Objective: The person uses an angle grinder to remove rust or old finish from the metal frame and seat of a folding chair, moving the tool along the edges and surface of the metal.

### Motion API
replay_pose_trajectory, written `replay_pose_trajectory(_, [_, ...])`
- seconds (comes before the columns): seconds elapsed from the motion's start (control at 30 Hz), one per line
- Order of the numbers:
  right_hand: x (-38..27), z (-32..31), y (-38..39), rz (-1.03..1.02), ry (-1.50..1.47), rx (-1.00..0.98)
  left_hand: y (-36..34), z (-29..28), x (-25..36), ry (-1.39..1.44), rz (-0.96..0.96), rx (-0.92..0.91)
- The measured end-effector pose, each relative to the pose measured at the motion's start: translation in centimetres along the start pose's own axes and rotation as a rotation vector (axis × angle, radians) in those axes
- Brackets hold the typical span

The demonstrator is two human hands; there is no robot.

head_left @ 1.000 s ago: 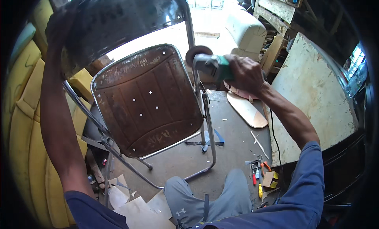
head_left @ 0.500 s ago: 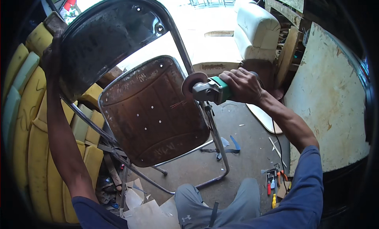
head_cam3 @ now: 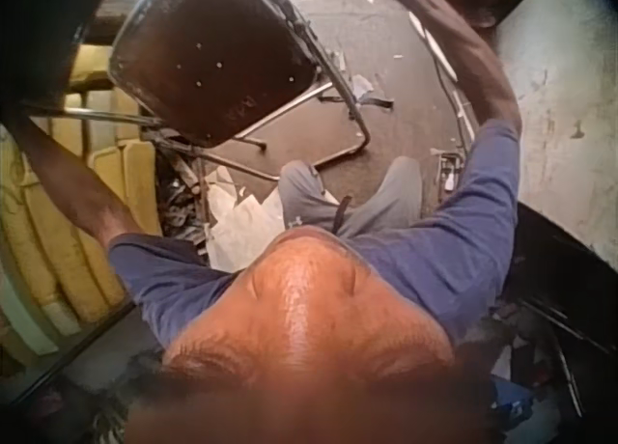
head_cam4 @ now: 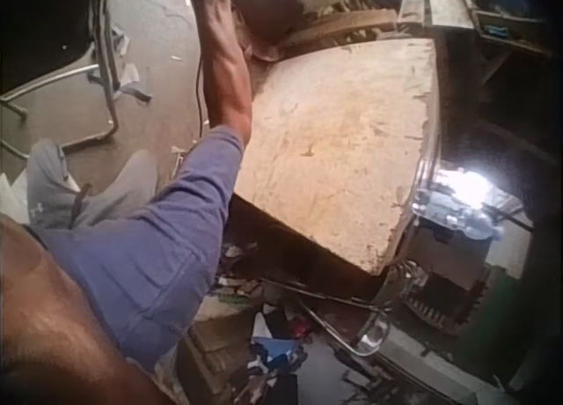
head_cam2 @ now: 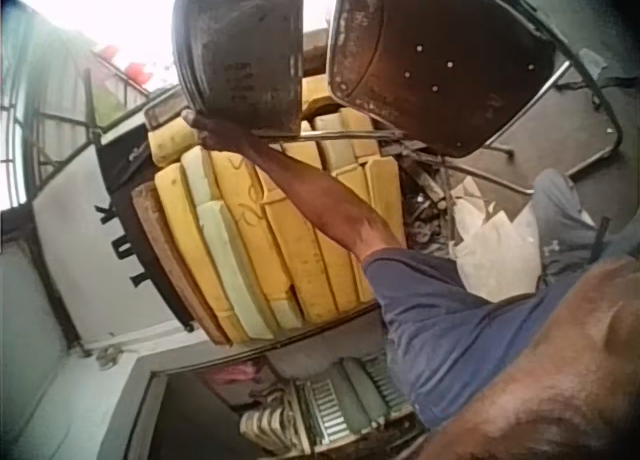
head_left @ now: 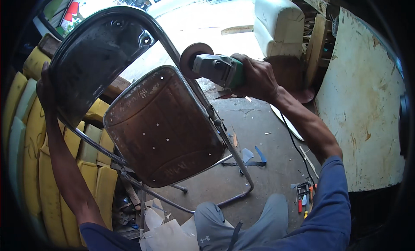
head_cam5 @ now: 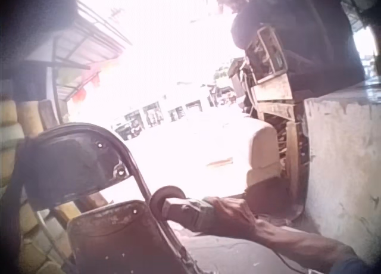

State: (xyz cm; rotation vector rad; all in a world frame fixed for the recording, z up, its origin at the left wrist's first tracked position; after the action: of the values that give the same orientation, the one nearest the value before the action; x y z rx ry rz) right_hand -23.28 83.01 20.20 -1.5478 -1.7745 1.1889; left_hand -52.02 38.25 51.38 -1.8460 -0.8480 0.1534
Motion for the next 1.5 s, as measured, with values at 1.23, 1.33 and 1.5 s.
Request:
replay_pose_trajectory(1.23, [-3.4, -3.1, 9.7, 0.788, -0.374, -0.396, 2.1, -4.3, 4.0, -0.118, -0.078, 0.047])
replay_pose_trajectory(1.33, [-5.6, -3.6, 4.5, 0.741, -0.370, -0.289, 2.0, -4.8, 4.5, -0.190, -0.069, 0.063])
replay_pose_trajectory(1.5, [-8.3, -4.5, -1.8, 0.742, -0.350, -0.169, 2.7, -3.6, 4.9, -0.198, -0.132, 0.002])
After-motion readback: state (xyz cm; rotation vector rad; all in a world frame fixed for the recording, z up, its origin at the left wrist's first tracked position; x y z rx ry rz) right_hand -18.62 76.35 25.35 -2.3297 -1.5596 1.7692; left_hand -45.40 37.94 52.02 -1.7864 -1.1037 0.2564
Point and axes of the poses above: each hand's wrist, its own y-axis away from the middle knuckle, its own z-axis out of the palm, x = y × z, the point moved 7 cm from there along -y, towards the middle knuckle, and after that the axes turned 7 degrees about z, right-handed, at the moved point
